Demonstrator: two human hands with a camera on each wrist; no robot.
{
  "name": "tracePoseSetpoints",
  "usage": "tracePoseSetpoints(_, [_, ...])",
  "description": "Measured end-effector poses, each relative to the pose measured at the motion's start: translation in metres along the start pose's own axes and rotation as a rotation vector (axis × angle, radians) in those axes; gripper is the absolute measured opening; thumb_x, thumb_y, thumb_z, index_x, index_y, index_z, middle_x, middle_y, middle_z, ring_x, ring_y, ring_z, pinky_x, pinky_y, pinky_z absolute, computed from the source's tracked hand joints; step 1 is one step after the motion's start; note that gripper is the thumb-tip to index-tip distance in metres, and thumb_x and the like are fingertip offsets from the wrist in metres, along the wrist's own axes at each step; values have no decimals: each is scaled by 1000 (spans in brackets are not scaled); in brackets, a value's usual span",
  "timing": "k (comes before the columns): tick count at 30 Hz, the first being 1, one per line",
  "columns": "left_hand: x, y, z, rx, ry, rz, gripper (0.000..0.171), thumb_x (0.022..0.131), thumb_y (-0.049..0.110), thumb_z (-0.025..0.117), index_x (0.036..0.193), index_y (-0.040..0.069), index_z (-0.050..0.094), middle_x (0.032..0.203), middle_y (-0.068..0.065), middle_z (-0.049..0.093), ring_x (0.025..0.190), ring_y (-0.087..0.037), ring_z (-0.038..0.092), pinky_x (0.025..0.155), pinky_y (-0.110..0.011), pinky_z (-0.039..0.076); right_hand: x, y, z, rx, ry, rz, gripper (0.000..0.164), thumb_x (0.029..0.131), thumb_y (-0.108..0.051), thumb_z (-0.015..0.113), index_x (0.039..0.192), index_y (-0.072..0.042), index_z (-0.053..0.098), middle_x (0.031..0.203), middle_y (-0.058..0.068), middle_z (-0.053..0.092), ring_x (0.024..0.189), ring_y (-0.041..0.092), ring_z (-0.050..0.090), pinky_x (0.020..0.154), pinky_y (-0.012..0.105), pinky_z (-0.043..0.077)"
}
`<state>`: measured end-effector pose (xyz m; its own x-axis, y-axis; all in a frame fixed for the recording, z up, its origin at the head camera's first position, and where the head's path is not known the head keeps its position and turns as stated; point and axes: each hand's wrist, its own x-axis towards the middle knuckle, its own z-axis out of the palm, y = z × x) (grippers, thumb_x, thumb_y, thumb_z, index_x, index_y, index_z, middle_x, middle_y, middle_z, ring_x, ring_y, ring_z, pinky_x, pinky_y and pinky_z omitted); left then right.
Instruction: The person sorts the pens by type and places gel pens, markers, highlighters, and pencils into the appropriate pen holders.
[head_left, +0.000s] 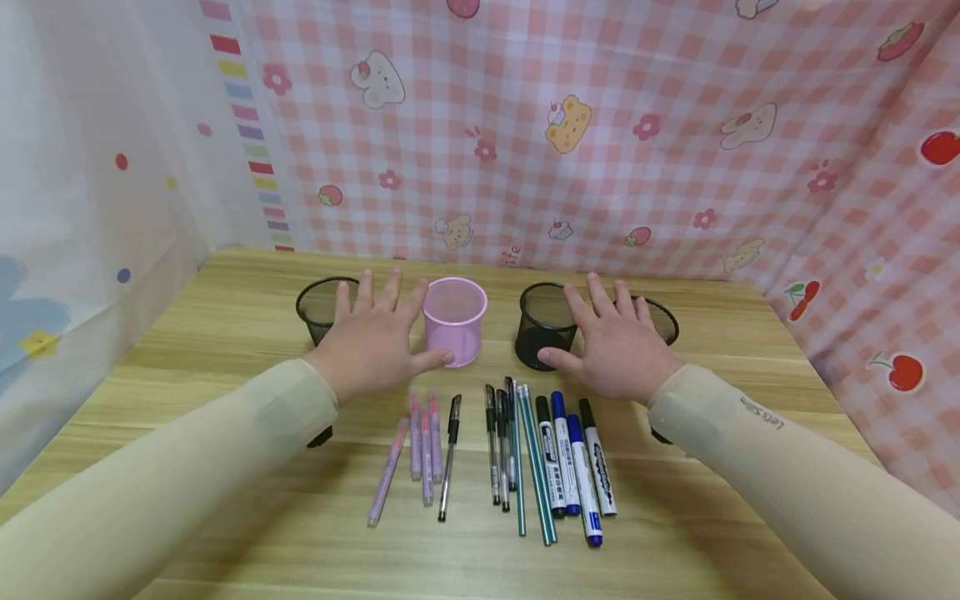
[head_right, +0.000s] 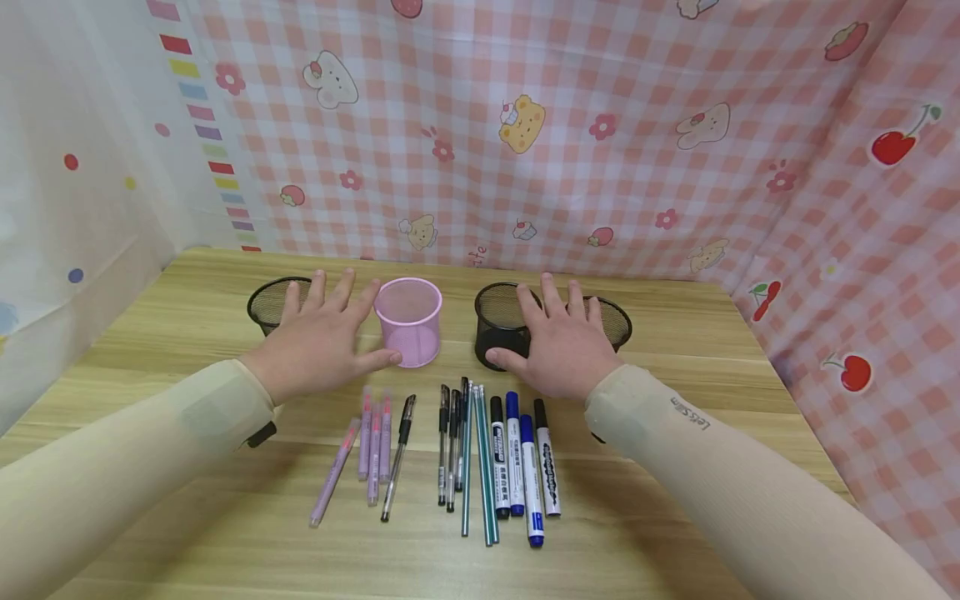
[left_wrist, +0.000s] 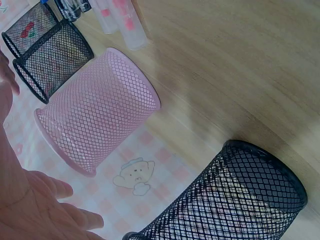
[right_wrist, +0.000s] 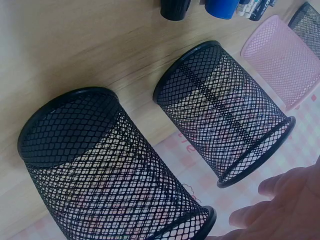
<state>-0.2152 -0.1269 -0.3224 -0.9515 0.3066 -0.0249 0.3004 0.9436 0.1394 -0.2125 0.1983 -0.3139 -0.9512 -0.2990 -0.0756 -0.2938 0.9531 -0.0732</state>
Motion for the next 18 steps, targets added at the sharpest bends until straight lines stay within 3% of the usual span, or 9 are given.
tracePoseSetpoints(5, [-1, 0, 0, -1, 8, -1, 111, 91, 85, 49, 171, 19, 12, 176, -22, -1, 158, -58, -6, 122, -77, -8, 0, 0, 0, 5, 9, -1, 110, 92, -89, 33, 171, -18, 5, 176, 22, -4, 158, 58, -2, 123, 78, 5])
tracePoseSetpoints(11, [-2, -3, -4, 0, 35, 7, 112, 90, 88, 46, 171, 17, 15, 177, -20, 2, 159, -57, -2, 124, -76, -5, -1, 0, -1, 21, 40, -4, 105, 96, -83, 41, 171, -16, 9, 176, 22, -3, 159, 57, -1, 125, 76, 7])
tracePoseSetpoints(18, [0, -22, -17, -22, 94, 0, 110, 94, 83, 46, 170, 11, 13, 176, -23, 7, 161, -51, -1, 127, -72, -3, -7, 0, -4, 27, 58, -11, 103, 98, -80, 42, 171, -14, 10, 176, 23, -2, 160, 55, 1, 126, 74, 7])
